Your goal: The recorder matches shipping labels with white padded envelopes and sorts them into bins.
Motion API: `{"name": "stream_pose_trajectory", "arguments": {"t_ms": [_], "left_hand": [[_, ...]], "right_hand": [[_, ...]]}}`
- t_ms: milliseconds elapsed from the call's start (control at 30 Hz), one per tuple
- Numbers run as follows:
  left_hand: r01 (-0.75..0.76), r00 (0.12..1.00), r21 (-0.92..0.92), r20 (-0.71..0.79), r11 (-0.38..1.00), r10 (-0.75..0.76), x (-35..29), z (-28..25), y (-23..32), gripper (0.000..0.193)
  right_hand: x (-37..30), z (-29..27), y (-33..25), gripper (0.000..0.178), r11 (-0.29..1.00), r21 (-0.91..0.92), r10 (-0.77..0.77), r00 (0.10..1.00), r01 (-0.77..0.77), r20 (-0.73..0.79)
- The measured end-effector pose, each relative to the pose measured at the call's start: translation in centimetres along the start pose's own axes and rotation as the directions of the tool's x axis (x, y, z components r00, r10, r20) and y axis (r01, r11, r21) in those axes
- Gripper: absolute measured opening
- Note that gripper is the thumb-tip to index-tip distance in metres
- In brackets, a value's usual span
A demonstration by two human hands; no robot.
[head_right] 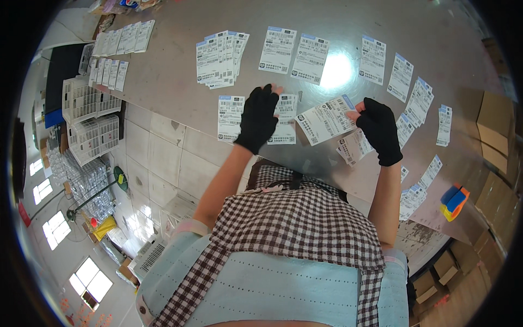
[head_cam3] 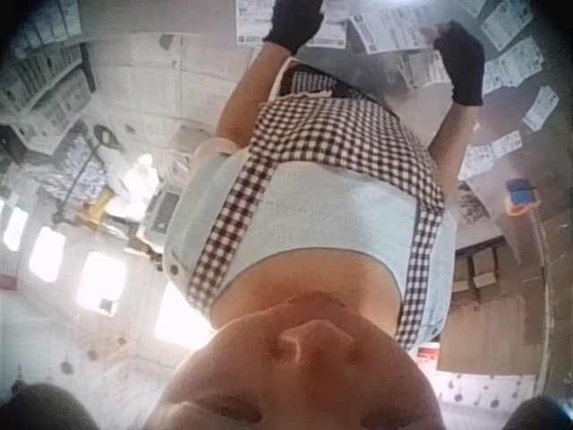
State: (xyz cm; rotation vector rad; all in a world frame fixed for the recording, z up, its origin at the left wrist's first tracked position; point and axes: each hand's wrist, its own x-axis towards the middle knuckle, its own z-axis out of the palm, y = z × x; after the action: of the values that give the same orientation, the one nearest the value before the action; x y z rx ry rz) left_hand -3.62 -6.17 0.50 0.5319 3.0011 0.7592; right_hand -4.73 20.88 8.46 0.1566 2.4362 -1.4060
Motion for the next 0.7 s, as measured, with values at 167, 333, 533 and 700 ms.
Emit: {"name": "stream_pose_trajectory", "arguments": {"t_ms": [167,333,533,700], "left_hand": [[-0.004,0.935,0.138,0.353,0.990,-0.046,3.1,-0.9,-1.5,0.051],[-0.072,0.965,0.144,0.259,0.987,0.033,2.2,-0.5,-2.8,0.035],[0.257,0.962,-0.270,0.168,0.928,-0.217,-1.2,-2.1,-3.3,0.028],[0.423,0.899,-0.394,0.297,0.816,-0.322,-3.2,-5.3,-4.3,0.028]], "right_hand": [[-0.9,-0.3,0.7,0.015,0.999,-0.028,0.028,0.999,-0.029,-0.032],[-1.8,-0.8,1.9,0.016,0.999,0.014,0.053,0.996,-0.052,-0.067],[-2.5,-2.2,2.9,0.016,0.994,0.082,0.077,0.991,-0.068,-0.111],[-0.6,-1.8,2.8,0.017,1.000,0.002,0.031,0.995,-0.031,-0.094]]}}
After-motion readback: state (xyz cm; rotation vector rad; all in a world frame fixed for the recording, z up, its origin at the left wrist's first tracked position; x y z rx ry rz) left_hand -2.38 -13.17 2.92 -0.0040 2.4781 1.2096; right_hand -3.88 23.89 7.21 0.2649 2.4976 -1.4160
